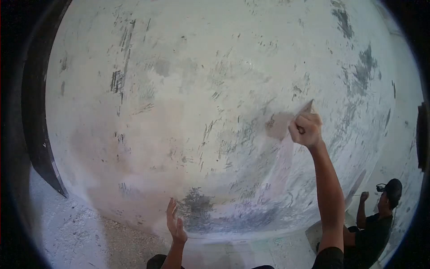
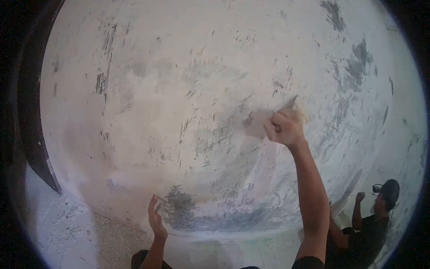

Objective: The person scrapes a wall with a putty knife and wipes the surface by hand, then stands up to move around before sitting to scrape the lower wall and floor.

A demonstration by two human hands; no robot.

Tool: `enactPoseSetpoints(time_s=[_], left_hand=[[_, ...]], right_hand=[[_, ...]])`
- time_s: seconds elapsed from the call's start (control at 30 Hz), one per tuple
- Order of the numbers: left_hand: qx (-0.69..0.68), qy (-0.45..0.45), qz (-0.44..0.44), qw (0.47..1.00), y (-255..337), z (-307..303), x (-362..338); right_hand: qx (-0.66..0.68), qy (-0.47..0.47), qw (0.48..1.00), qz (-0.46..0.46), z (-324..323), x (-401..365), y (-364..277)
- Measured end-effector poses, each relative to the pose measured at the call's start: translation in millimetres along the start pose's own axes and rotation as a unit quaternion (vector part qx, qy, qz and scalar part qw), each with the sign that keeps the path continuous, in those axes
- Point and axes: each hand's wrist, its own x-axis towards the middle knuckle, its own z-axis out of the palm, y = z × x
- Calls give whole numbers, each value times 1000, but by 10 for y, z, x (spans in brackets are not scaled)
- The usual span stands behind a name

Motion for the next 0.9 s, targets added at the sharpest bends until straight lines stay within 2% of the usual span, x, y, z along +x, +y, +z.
enactPoseSetpoints(time_s=[0.03,0.07,0.13,0.2,0.3,0.33,0.4,0.47,0.53,0.57,0.6,0.67,0.7,0.9], left_hand=[[2,0,2,1000,1,15,28],[-2,2,8,1000,-2,12,53],[-17,17,-20,999,-9,11,44],[-9,3,-13,1000,-68,45,21],[2,3,2,1000,37,19,49],[0,9,-1,1000,66,54,50],[-9,15,-2,1000,-59,79,42],[-7,11,-13,1000,-44,54,-12],[34,-12,11,999,70,51,30],[34,-7,16,999,36,27,35],[27,0,10,1000,-27,2,15],[15,8,4,1000,-70,53,26],[14,2,4,1000,-57,63,15],[9,10,25,1000,33,77,130]], right_hand=[[-13,1,998,68,-7,1,61],[-16,6,998,63,-56,71,-11],[76,-27,997,-19,-215,192,-238],[31,-64,997,-32,-91,32,81],[-47,-100,990,85,-142,23,263],[-47,-99,991,76,-211,162,113],[84,-88,991,-46,-265,360,-187],[75,-110,990,-51,-143,230,-29],[10,-63,997,36,-80,217,150],[9,-53,998,45,-129,251,136],[9,-49,998,40,-156,287,68],[97,-42,994,10,-192,365,-97],[84,-25,996,14,-93,265,42],[67,50,994,69,-161,307,-49]])
